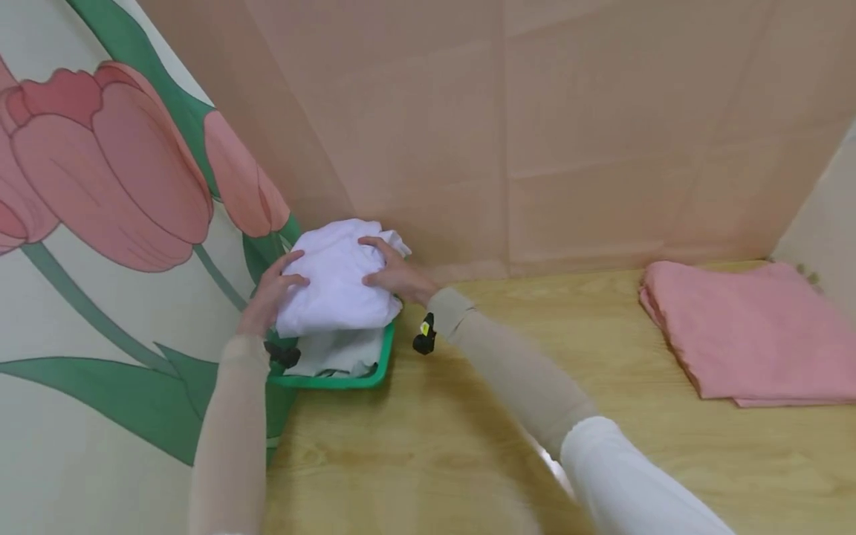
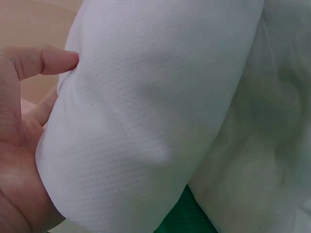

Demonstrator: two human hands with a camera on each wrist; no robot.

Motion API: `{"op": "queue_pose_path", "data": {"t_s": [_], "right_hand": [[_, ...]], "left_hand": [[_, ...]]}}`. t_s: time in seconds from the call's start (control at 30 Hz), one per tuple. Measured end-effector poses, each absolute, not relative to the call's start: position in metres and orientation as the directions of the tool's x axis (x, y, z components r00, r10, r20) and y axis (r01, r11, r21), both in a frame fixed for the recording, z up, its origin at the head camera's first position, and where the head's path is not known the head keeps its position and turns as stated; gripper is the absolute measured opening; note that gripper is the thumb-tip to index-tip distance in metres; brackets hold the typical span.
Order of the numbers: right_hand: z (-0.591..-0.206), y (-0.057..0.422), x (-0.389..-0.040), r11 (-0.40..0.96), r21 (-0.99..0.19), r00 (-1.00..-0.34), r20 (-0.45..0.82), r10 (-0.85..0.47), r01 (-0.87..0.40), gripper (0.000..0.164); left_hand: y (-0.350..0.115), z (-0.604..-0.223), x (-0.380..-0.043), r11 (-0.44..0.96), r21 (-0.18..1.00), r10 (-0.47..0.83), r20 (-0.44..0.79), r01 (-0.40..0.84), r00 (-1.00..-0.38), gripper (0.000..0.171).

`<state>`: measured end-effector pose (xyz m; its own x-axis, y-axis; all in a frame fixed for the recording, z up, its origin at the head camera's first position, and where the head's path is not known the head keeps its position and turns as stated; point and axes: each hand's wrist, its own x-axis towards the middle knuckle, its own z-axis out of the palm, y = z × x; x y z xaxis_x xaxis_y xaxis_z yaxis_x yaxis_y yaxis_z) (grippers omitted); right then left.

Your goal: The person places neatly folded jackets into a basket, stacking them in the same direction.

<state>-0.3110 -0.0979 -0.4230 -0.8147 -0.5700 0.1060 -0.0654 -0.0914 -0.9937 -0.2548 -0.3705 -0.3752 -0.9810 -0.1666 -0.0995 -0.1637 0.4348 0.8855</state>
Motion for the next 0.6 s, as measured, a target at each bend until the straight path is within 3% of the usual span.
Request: {"op": "queue_pose_path", "data": {"t_s": [0.33,0.6], "right_hand": [[-0.434,-0.119,-0.303,-0.067,-0.994,-0.818,0.107,-0.565,-0.083,0.078],[-0.439,-0.131,-0.289,-0.05,-0.999,-0.819,0.041,-0.573,-0.015,0.078]], "left_hand": [[-0.392,-0.384,-0.246,0.44,0.881,-0.131,-0.131,-0.176,-0.983,0.077],[-0.406,-0.393,-0.234,0.471,0.863,-0.087,-0.161,-0.182,-0.983,0.074]]}}
